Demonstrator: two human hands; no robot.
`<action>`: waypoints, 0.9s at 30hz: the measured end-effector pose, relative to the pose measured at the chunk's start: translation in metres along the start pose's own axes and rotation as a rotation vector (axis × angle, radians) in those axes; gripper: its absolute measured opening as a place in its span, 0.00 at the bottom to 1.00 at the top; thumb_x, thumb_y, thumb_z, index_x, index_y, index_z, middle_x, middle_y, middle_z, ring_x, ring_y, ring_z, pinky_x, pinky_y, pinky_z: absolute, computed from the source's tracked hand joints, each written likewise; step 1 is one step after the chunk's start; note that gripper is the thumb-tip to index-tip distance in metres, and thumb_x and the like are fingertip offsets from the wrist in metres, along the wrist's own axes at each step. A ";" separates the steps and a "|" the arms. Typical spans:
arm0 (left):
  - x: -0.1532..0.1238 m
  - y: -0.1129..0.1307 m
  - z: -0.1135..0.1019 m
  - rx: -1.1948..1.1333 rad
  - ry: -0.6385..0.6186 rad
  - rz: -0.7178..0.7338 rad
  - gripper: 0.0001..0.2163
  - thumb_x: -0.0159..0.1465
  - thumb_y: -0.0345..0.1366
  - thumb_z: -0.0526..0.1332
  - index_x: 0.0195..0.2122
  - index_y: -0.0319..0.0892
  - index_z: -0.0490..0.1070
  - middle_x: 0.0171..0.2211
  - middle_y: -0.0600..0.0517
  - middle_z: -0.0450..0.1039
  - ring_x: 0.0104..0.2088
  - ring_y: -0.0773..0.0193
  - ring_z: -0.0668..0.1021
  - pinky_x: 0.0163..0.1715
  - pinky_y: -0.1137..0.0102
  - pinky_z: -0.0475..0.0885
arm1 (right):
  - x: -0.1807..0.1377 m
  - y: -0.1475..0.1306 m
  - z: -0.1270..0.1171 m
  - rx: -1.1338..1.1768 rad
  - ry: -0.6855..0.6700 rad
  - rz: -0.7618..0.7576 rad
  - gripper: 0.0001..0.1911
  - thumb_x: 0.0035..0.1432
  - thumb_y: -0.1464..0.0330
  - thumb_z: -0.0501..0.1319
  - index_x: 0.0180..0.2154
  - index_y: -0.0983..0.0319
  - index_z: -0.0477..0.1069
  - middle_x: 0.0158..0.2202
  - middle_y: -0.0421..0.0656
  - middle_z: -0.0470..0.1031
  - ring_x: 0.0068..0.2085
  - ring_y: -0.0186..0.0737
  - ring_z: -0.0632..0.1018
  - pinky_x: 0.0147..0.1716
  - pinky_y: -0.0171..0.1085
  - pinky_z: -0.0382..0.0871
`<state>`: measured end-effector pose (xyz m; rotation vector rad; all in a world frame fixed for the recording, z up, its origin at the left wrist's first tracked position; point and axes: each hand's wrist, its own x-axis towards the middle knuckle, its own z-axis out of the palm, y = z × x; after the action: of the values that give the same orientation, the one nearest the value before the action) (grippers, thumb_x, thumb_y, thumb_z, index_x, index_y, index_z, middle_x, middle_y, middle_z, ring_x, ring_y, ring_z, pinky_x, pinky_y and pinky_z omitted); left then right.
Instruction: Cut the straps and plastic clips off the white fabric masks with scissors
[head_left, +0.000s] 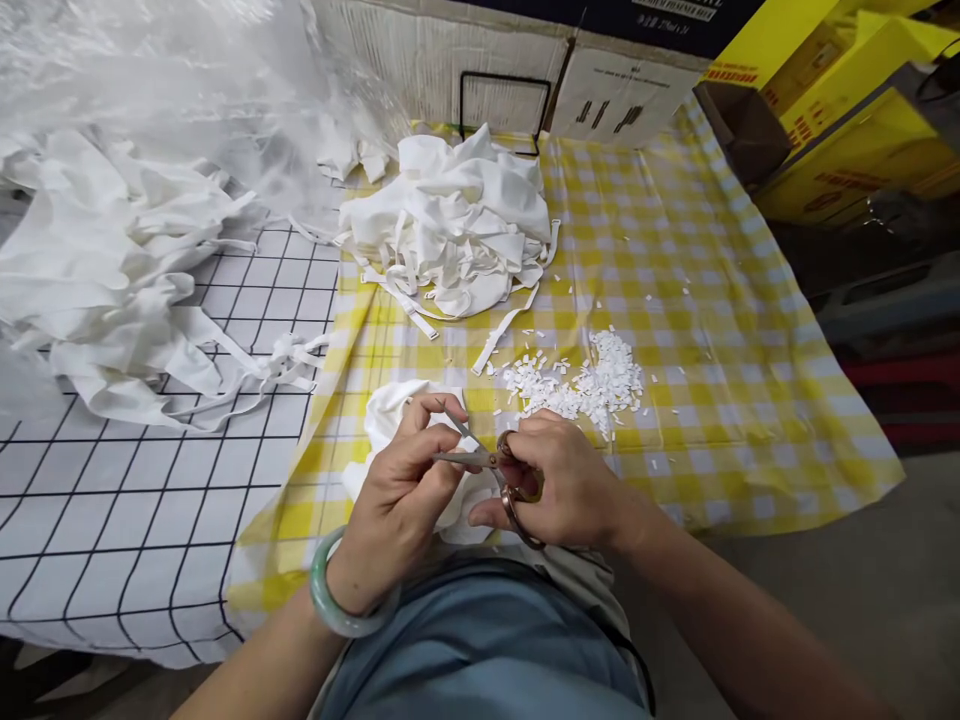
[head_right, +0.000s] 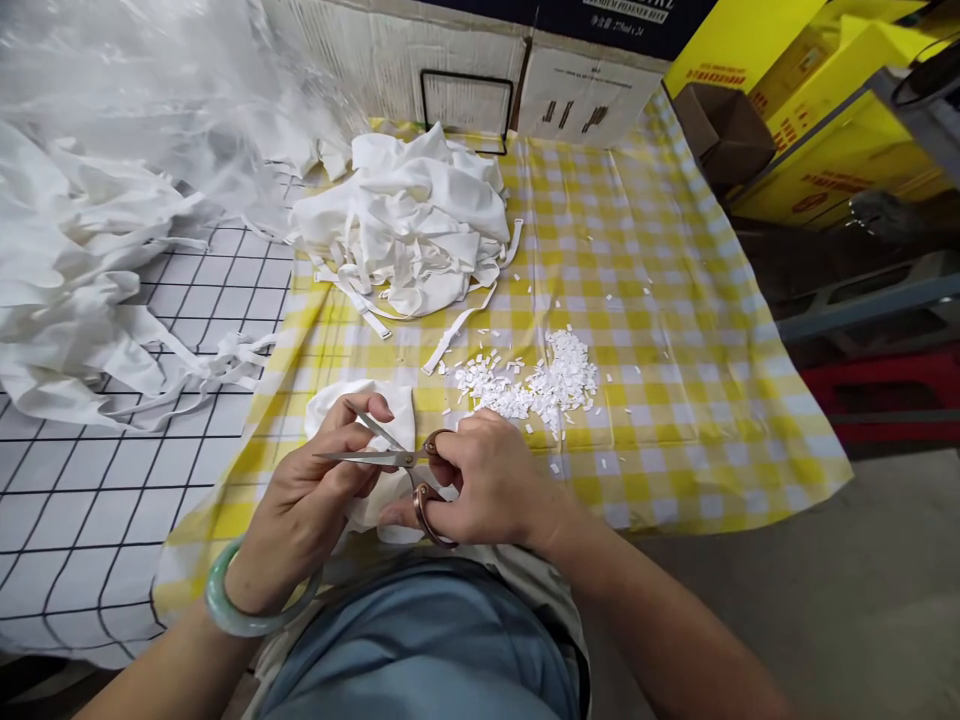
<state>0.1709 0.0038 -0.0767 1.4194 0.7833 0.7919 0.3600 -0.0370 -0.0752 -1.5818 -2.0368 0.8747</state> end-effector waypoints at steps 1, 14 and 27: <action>0.000 -0.001 0.000 -0.002 -0.006 0.005 0.11 0.69 0.31 0.54 0.30 0.43 0.72 0.44 0.48 0.62 0.50 0.59 0.66 0.52 0.65 0.64 | 0.000 0.000 0.000 0.002 0.001 0.004 0.24 0.50 0.52 0.68 0.20 0.61 0.60 0.18 0.34 0.62 0.23 0.31 0.62 0.32 0.36 0.55; 0.019 0.001 0.015 0.084 -0.129 -0.013 0.10 0.69 0.32 0.55 0.30 0.42 0.72 0.40 0.48 0.65 0.50 0.60 0.67 0.51 0.69 0.65 | -0.026 0.016 0.004 0.077 0.077 0.144 0.27 0.55 0.51 0.65 0.18 0.62 0.60 0.17 0.36 0.63 0.23 0.29 0.62 0.29 0.34 0.55; 0.003 0.008 -0.045 0.664 0.020 0.064 0.08 0.67 0.37 0.57 0.32 0.41 0.69 0.44 0.46 0.67 0.45 0.57 0.74 0.41 0.67 0.70 | -0.043 0.021 0.004 0.149 0.337 0.202 0.29 0.40 0.52 0.75 0.39 0.60 0.69 0.43 0.50 0.77 0.43 0.49 0.77 0.45 0.45 0.72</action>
<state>0.1344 0.0300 -0.0694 2.0327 1.0790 0.6160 0.3832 -0.0765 -0.0903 -1.7373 -1.5660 0.7490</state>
